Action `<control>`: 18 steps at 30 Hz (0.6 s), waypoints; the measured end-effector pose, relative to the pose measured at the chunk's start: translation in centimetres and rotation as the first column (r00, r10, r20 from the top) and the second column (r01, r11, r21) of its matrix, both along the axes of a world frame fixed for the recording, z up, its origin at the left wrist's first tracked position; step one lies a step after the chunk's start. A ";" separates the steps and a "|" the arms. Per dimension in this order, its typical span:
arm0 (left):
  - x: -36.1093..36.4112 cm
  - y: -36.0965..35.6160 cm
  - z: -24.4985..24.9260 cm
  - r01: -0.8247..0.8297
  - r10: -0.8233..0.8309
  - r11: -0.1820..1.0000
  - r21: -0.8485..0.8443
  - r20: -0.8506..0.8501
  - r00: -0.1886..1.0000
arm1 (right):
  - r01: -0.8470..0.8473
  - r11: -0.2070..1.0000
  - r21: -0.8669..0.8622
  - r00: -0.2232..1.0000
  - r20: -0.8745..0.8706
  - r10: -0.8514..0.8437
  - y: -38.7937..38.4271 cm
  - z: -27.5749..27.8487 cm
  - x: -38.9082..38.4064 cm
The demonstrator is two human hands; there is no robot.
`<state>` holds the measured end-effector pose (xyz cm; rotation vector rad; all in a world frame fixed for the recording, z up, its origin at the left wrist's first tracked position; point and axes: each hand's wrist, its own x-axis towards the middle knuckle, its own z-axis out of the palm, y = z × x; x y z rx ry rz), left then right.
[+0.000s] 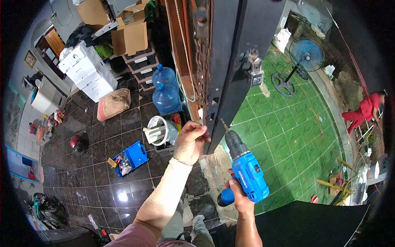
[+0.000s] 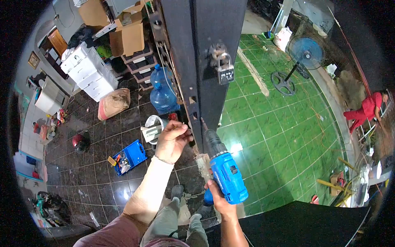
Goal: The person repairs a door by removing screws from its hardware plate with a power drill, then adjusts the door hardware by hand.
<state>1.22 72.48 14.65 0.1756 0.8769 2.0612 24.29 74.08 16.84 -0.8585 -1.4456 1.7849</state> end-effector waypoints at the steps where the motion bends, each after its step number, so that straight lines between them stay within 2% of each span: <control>1: 0.0 -0.2 -0.9 0.004 -0.004 1.000 0.009 0.014 1.000 | -0.013 1.000 0.000 1.000 0.007 0.013 0.0 -0.9 -0.2; 4: 0.4 -0.4 -3.1 -0.023 0.024 1.000 -0.018 0.033 0.999 | -0.025 0.999 -0.035 1.000 0.004 0.025 -0.1 -2.8 -0.7; 9: 0.7 -0.7 -7.0 -0.012 0.013 1.000 0.008 -0.101 0.995 | -0.026 0.996 -0.084 0.999 -0.028 0.024 -0.1 -5.7 -1.3; 18: 0.9 -0.1 -7.6 0.042 -0.048 0.993 0.113 0.044 0.998 | -0.028 0.993 -0.117 0.999 -0.028 0.025 -0.1 -7.7 -2.3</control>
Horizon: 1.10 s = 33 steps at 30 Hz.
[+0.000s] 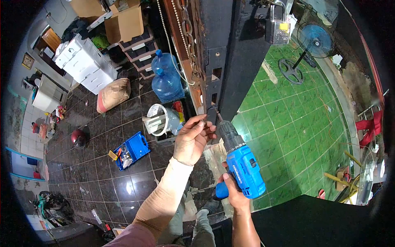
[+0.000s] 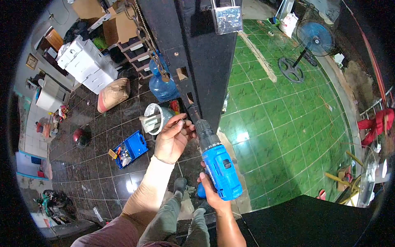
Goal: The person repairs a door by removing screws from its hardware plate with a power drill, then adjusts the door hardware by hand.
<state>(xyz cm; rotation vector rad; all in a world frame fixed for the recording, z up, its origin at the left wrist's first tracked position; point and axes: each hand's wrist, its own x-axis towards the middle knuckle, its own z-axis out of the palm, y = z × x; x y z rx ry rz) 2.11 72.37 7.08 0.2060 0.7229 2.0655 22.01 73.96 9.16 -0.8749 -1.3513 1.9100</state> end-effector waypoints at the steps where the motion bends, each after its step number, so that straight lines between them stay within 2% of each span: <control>1: -0.1 0.1 0.0 0.004 -0.004 1.000 -0.007 0.026 1.000 | 0.004 1.000 0.000 1.000 0.001 -0.004 0.0 0.0 -0.1; 21: -0.7 0.7 -0.5 0.033 -0.033 0.999 0.000 0.103 0.994 | 0.028 0.998 -0.047 0.999 0.018 -0.027 -0.4 -1.1 -1.1; 29: -1.0 0.7 -0.6 0.068 -0.067 0.998 -0.004 0.058 0.996 | 0.042 0.998 -0.048 0.999 0.009 -0.041 -0.2 -1.1 -1.2; 33: -0.9 1.1 -0.2 0.055 -0.052 0.997 -0.060 0.045 0.998 | 0.051 0.997 -0.056 0.999 0.005 -0.050 -0.4 -1.0 -1.3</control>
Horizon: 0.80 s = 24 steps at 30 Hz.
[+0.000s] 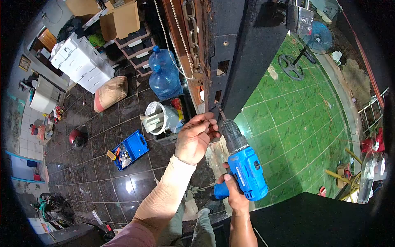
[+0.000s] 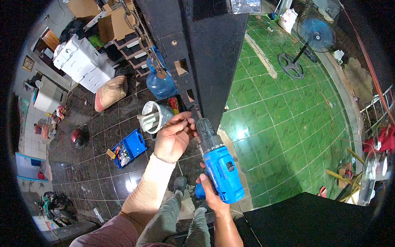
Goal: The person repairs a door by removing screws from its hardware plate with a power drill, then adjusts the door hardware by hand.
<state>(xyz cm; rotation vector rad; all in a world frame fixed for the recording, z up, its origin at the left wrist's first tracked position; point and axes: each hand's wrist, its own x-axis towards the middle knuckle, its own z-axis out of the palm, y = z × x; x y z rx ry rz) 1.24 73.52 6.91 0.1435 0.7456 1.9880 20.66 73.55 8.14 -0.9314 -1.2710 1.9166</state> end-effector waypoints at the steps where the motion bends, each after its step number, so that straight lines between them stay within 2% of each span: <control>1: 0.0 0.1 0.0 0.007 -0.007 1.000 0.000 -0.002 1.000 | 0.003 1.000 -0.015 1.000 -0.002 -0.003 -0.1 0.1 -0.1; 5: -0.1 0.3 0.7 0.002 0.001 0.998 -0.068 0.051 0.999 | 0.010 1.000 -0.005 1.000 -0.014 -0.010 -0.4 -0.1 0.0; 8: -0.6 0.0 0.5 0.105 -0.104 0.991 -0.084 0.022 0.994 | 0.008 1.000 0.003 1.000 -0.019 -0.008 -0.5 -0.3 -0.2; 11: 0.2 0.7 1.6 0.008 0.010 0.981 -0.195 0.091 0.996 | 0.010 1.000 -0.006 1.000 -0.016 -0.011 -0.5 -0.3 -0.3; 14: -0.6 0.2 0.7 0.158 -0.161 0.984 -0.081 -0.033 0.986 | 0.012 1.000 -0.005 1.000 -0.011 -0.012 -0.5 -0.2 -0.3; 16: 0.1 1.0 1.0 0.073 -0.078 0.988 -0.139 -0.031 0.996 | 0.008 1.000 -0.014 1.000 -0.007 -0.008 -0.5 0.0 -0.3; 19: 0.2 1.4 1.0 0.060 -0.063 0.987 -0.147 -0.016 0.998 | 0.002 1.000 0.009 1.000 0.009 -0.002 -0.4 0.0 -0.3; 22: 0.5 1.7 1.6 0.036 -0.037 0.982 -0.185 0.001 0.999 | 0.018 0.998 -0.061 0.999 -0.042 -0.020 -0.5 0.4 -0.4; 24: 0.8 2.0 2.1 0.014 -0.010 0.978 -0.208 0.020 1.000 | 0.068 0.971 -0.230 0.991 -0.093 -0.092 -0.5 1.3 -0.9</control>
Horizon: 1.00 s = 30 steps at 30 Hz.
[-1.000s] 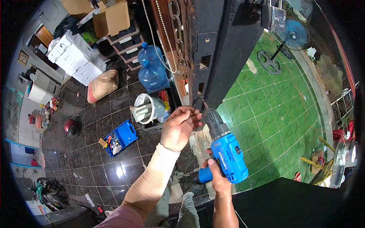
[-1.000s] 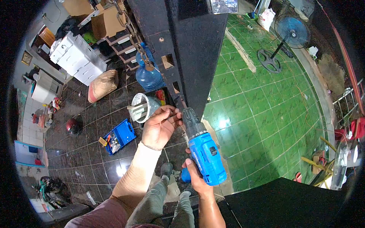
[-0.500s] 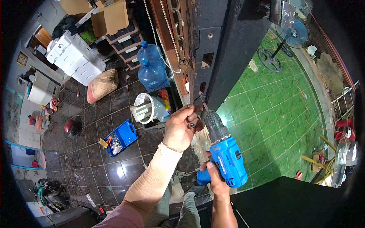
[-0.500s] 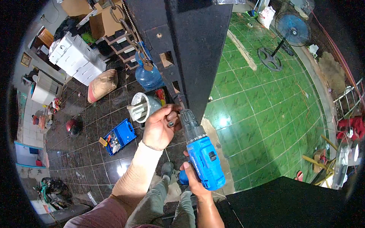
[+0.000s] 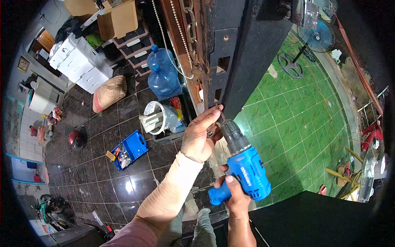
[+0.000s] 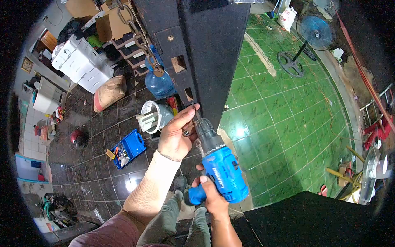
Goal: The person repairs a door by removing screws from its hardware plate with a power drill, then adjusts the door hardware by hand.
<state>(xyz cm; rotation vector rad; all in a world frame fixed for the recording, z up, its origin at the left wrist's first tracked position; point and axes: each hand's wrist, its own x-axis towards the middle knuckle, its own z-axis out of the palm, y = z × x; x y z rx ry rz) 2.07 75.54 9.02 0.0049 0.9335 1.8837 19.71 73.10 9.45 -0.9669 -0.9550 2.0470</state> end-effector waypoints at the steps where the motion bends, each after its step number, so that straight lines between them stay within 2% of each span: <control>1: 0.0 0.1 0.1 -0.008 0.008 1.000 0.002 0.014 1.000 | 0.030 0.996 -0.083 0.999 -0.029 -0.032 0.0 0.5 -0.2; 2: 0.0 0.3 0.1 -0.015 0.015 1.000 0.005 0.028 1.000 | 0.022 0.989 -0.148 0.997 -0.066 -0.033 -0.1 0.9 -0.2; 8: -0.3 0.1 0.1 0.050 -0.052 0.998 0.029 0.084 0.995 | -0.021 0.957 -0.289 0.965 -0.257 -0.056 -1.2 0.2 -0.7; 13: -0.9 0.0 0.3 0.087 -0.084 0.995 -0.042 0.069 0.994 | -0.074 0.870 -0.488 0.902 -0.405 -0.151 -2.6 1.7 -2.0; 14: -1.0 0.0 0.2 0.101 -0.098 0.994 -0.048 0.055 0.994 | -0.065 0.875 -0.480 0.908 -0.392 -0.148 -2.9 2.1 -2.3; 17: -1.5 0.1 0.3 0.105 -0.104 0.993 -0.055 0.017 0.994 | -0.062 0.929 -0.366 0.952 -0.303 -0.055 -3.2 1.4 -2.2; 18: -1.6 0.1 0.5 0.131 -0.130 0.990 -0.048 0.024 0.991 | -0.102 0.967 -0.233 0.963 -0.266 0.038 -2.7 1.2 -1.8; 21: -2.1 -0.3 0.6 0.201 -0.201 0.980 -0.006 0.038 0.979 | -0.024 0.983 -0.181 0.979 -0.204 -0.014 -2.1 1.5 -1.6; 23: -2.4 -0.3 0.0 0.225 -0.227 0.973 0.044 0.028 0.974 | -0.064 0.990 -0.129 0.989 -0.143 0.046 -1.9 0.8 -1.2; 26: -2.4 -0.1 0.0 0.181 -0.180 0.983 -0.018 0.024 0.983 | -0.092 0.996 -0.011 0.994 -0.056 0.092 -1.6 -0.1 -1.2; 29: -2.4 0.0 0.1 0.154 -0.152 0.988 -0.031 0.052 0.987 | -0.153 0.959 0.238 0.982 0.149 0.119 -1.0 -2.4 -0.3; 30: -2.3 0.0 0.1 0.150 -0.148 0.989 -0.021 0.069 0.987 | -0.085 0.983 0.160 0.990 0.126 0.065 -1.0 -2.9 -0.1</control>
